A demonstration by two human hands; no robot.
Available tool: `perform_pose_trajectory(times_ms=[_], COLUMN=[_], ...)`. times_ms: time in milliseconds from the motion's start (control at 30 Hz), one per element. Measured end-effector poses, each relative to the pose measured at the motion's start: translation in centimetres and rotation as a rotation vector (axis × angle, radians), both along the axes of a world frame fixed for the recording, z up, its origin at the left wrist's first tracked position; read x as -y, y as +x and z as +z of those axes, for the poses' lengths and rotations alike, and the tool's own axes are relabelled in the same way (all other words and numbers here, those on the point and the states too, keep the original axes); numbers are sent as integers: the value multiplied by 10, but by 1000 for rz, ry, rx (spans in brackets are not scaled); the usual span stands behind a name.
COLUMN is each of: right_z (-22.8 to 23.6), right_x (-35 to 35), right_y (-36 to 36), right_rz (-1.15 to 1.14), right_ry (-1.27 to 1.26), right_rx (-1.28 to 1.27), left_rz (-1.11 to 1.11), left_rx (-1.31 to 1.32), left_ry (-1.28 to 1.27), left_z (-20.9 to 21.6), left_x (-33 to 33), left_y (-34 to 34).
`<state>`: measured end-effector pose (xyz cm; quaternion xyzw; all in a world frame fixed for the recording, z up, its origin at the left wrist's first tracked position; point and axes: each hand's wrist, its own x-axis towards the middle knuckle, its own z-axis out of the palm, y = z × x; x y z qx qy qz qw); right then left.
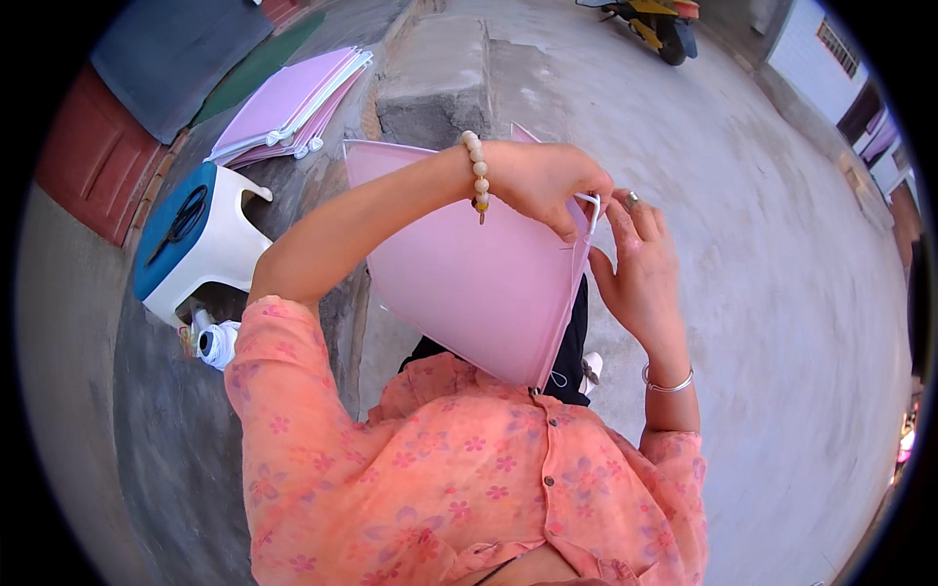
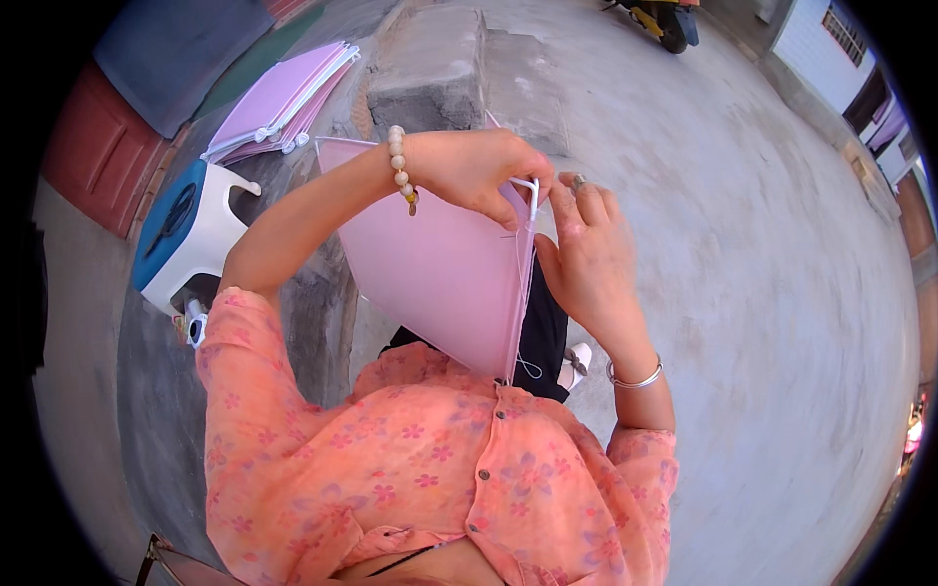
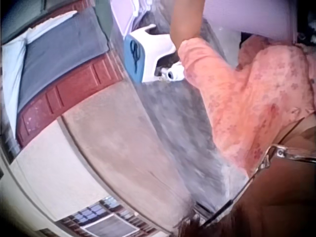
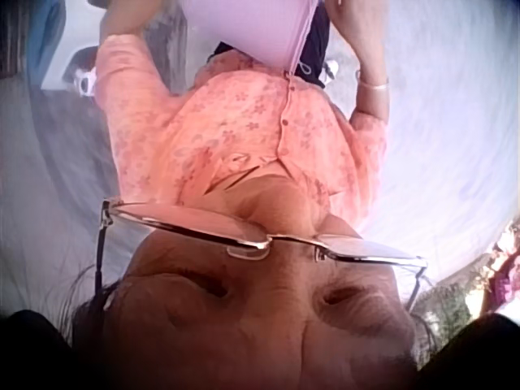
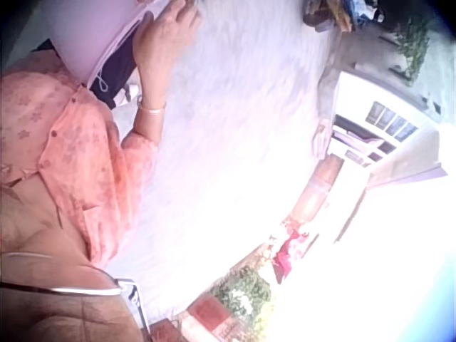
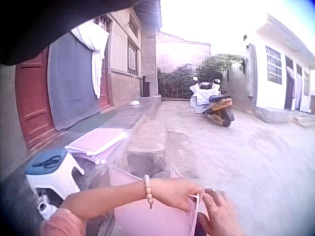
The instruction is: The person sits on the ground and threads a string through the loops of a pink foldable basket to assemble it, pulling the cord through the edges by hand.
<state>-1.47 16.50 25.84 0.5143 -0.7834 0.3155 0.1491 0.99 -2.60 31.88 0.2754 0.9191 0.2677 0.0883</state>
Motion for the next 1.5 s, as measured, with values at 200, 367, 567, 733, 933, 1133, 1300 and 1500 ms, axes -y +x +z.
perform_pose_trajectory(times_ms=[200, 367, 567, 733, 933, 1133, 1300, 1500], right_z=[11, 5, -6, -17, 3, 33, 68, 52], right_x=[-24, -3, 7, 14, 18, -92, -289, -586], right_y=[16, 20, 15, 11, 46, 14, -55, -100], right_rz=[-140, -98, -91, -97, 460, 797, 220, -932], right_ry=[-13, 143, 236, 229, -208, -400, -822, -1287], right_rx=[-371, -631, -785, -801, -340, 1060, 521, -132], left_rz=[34, 37, -10, -42, -46, -69, -52, 12], left_rx=[42, 83, -7, -4, 129, 58, 93, 184], left_ry=[-16, -70, -91, -60, -29, -31, -42, -37], left_z=[1, -9, -19, -19, -11, -9, -6, -13], left_x=[-2, -9, -7, -4, -12, -5, -8, -4], left_y=[-6, -19, -29, -30, -24, -14, -12, -18])
